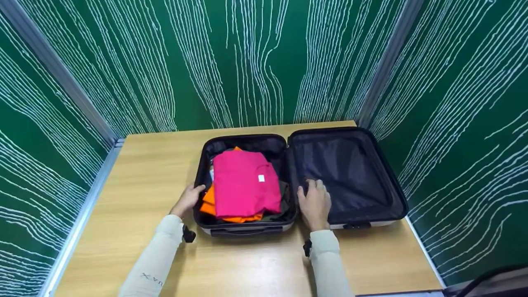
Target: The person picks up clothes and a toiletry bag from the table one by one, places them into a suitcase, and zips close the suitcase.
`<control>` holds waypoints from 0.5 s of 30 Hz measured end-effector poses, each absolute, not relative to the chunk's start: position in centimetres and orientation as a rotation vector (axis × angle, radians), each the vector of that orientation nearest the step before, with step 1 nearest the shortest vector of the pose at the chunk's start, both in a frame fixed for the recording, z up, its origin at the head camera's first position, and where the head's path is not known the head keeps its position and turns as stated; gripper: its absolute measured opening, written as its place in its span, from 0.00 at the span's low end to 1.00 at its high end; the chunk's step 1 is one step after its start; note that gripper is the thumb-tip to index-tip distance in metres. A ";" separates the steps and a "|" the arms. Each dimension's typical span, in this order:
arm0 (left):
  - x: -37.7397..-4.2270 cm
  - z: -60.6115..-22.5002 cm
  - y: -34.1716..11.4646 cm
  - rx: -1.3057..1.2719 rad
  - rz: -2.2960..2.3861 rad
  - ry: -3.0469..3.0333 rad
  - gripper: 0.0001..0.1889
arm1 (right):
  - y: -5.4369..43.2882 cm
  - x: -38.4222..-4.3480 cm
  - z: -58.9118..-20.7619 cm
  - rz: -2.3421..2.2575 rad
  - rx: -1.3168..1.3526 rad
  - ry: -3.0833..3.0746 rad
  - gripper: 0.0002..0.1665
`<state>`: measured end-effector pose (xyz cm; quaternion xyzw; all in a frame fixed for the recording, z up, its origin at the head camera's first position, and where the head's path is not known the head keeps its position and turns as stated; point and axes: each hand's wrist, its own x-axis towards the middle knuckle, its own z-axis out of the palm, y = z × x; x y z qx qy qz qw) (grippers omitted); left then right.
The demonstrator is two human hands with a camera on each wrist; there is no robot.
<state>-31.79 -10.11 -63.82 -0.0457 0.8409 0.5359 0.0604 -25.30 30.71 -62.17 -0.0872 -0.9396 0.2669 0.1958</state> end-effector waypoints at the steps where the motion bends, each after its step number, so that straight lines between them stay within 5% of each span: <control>1: -31.8 -63.8 -10.1 -0.136 1.624 2.546 0.19 | 31.2 -25.1 -62.2 0.726 -0.269 -2.627 0.22; 9: -31.5 -63.6 -9.8 -0.124 1.692 2.531 0.18 | 36.8 -22.8 -62.2 0.589 -0.566 -2.541 0.21; 15: -31.4 -63.7 -9.8 -0.123 1.666 2.565 0.19 | 40.5 -21.3 -62.5 0.662 -0.977 -2.409 0.33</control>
